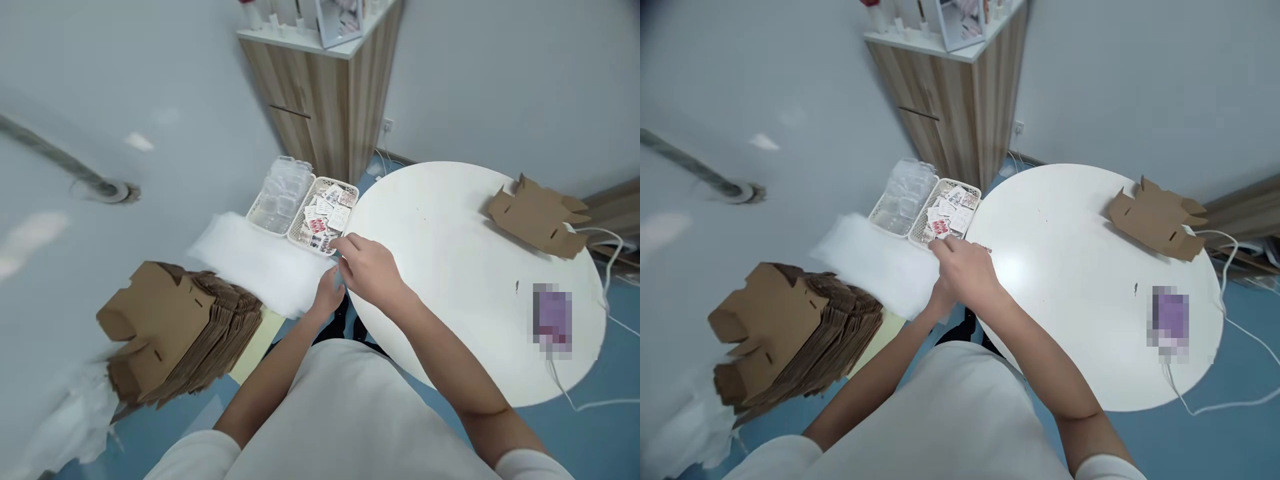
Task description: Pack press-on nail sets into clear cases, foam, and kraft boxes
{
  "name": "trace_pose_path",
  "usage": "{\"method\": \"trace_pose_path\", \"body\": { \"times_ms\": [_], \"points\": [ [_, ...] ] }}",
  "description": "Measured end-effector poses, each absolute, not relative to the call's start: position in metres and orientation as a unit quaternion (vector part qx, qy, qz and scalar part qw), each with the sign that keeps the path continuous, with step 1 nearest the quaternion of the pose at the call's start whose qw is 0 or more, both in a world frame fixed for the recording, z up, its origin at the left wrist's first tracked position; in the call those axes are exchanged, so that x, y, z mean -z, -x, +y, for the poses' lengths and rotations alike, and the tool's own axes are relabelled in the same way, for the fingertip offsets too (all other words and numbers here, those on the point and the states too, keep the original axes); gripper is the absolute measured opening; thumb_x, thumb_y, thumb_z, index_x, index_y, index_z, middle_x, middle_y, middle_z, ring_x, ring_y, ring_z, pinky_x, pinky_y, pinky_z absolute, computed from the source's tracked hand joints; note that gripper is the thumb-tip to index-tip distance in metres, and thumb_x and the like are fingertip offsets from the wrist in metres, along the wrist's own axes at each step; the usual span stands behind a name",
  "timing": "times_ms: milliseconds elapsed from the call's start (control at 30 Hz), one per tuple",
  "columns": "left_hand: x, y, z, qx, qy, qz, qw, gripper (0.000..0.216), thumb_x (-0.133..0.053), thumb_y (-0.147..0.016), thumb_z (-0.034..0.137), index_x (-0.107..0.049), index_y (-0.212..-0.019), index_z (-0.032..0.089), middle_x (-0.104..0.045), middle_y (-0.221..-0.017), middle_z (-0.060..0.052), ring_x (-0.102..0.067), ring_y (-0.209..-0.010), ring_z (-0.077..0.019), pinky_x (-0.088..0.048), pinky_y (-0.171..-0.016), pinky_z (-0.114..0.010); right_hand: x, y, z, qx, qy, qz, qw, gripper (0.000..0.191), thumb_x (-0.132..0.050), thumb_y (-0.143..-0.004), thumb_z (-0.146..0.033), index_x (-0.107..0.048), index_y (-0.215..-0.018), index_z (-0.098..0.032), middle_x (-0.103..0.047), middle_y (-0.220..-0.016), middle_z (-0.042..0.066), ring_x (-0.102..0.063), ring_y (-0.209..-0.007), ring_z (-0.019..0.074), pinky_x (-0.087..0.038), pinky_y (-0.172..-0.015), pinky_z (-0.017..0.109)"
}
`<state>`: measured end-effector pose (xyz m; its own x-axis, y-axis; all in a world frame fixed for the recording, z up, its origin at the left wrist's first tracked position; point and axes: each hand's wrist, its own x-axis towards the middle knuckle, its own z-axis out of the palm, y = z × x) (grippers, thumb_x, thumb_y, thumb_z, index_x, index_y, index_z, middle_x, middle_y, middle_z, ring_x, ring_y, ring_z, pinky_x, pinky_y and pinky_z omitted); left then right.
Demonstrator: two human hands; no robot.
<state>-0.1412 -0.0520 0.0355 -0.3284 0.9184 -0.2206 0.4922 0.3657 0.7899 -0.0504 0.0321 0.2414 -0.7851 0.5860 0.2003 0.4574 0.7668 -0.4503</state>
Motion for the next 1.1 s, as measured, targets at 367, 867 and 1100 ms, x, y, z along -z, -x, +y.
{"method": "trace_pose_path", "body": {
  "times_ms": [367,867,1100],
  "points": [
    [-0.053,0.198,-0.125,-0.332,-0.365,0.825,0.275,0.035,-0.051,-0.073,0.024,-0.049,-0.108,0.017,-0.059,-0.102,-0.008,-0.059,-0.085,-0.0169,-0.049,-0.071,-0.032,-0.108,0.067,0.033,-0.213,0.248,-0.941,-0.085,0.030,-0.050,-0.075,-0.023,-0.049,-0.105,-0.023,-0.058,-0.094,0.008,-0.056,-0.082,0.0224,-0.038,-0.057,0.028],
    [-0.069,0.338,-0.043,-0.327,-0.360,0.826,0.284,0.041,-0.056,-0.073,0.029,-0.049,-0.112,0.017,-0.053,-0.115,-0.008,-0.055,-0.097,-0.0182,-0.044,-0.080,-0.028,-0.063,0.205,0.079,-0.475,0.383,-0.790,0.064,0.048,-0.058,-0.068,-0.029,-0.048,-0.114,-0.019,-0.053,-0.116,0.009,-0.056,-0.090,0.0184,-0.043,-0.080,0.033],
    [-0.049,0.397,0.030,-0.335,-0.385,0.811,0.285,0.055,-0.057,-0.070,0.022,-0.039,-0.122,0.013,-0.053,-0.113,-0.010,-0.054,-0.095,-0.0170,-0.041,-0.079,-0.026,-0.055,0.246,0.100,-0.620,0.433,-0.635,0.159,0.064,-0.062,-0.063,-0.030,-0.040,-0.123,-0.021,-0.044,-0.126,0.009,-0.048,-0.104,0.0197,-0.046,-0.077,0.031]
  ]
}}
